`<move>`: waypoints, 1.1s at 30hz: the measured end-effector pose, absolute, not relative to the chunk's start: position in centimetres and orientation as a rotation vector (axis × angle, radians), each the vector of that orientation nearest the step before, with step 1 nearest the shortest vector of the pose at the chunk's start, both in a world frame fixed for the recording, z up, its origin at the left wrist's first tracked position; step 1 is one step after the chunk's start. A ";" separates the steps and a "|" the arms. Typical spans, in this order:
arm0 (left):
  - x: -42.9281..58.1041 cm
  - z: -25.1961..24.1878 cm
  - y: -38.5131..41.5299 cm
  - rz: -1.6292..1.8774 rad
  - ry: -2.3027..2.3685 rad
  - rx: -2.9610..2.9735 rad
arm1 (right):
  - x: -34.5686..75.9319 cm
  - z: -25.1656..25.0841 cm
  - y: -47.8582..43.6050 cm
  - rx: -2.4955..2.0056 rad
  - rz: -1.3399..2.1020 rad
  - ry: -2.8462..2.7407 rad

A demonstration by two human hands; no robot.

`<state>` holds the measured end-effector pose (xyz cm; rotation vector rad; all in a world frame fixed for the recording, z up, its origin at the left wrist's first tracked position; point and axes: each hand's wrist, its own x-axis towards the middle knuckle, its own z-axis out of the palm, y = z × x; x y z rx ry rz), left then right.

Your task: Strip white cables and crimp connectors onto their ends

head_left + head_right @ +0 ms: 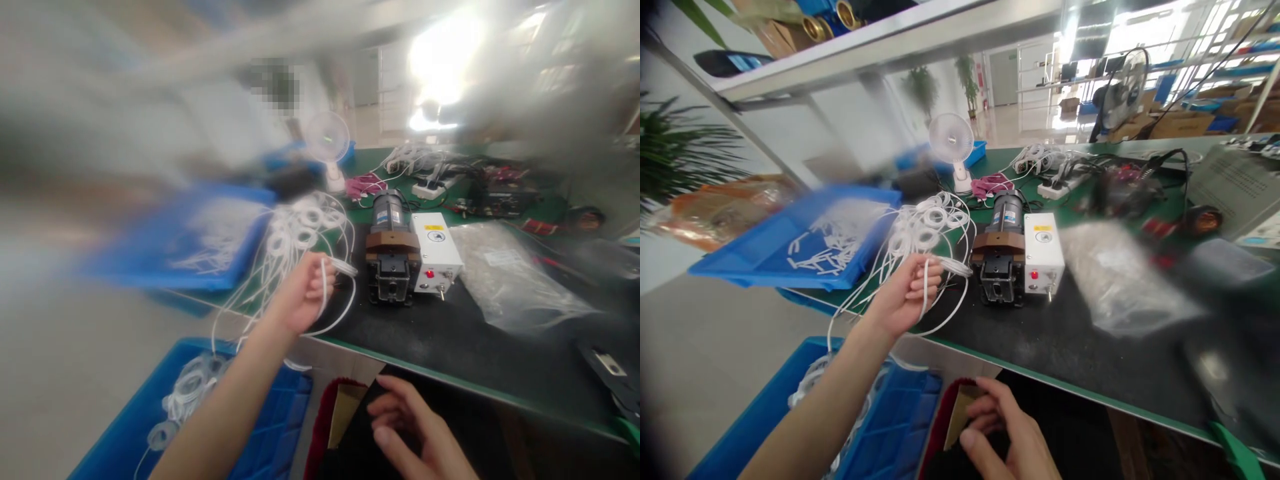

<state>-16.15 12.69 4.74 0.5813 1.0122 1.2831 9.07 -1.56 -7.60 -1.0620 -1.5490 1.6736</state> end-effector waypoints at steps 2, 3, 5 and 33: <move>-14.1 3.9 11.4 1.298 0.959 0.538 | 6.5 -7.5 -1.0 -0.972 1.693 -1.411; -13.1 3.3 11.0 1.308 0.948 0.523 | 5.4 -7.1 -0.7 -0.955 1.694 -1.349; -11.5 2.0 10.5 1.320 0.951 0.509 | 3.3 -6.3 -0.1 -0.903 1.758 -1.220; -18.9 -4.6 7.7 1.177 1.533 0.890 | 15.3 -3.5 -2.2 -0.670 1.846 -0.222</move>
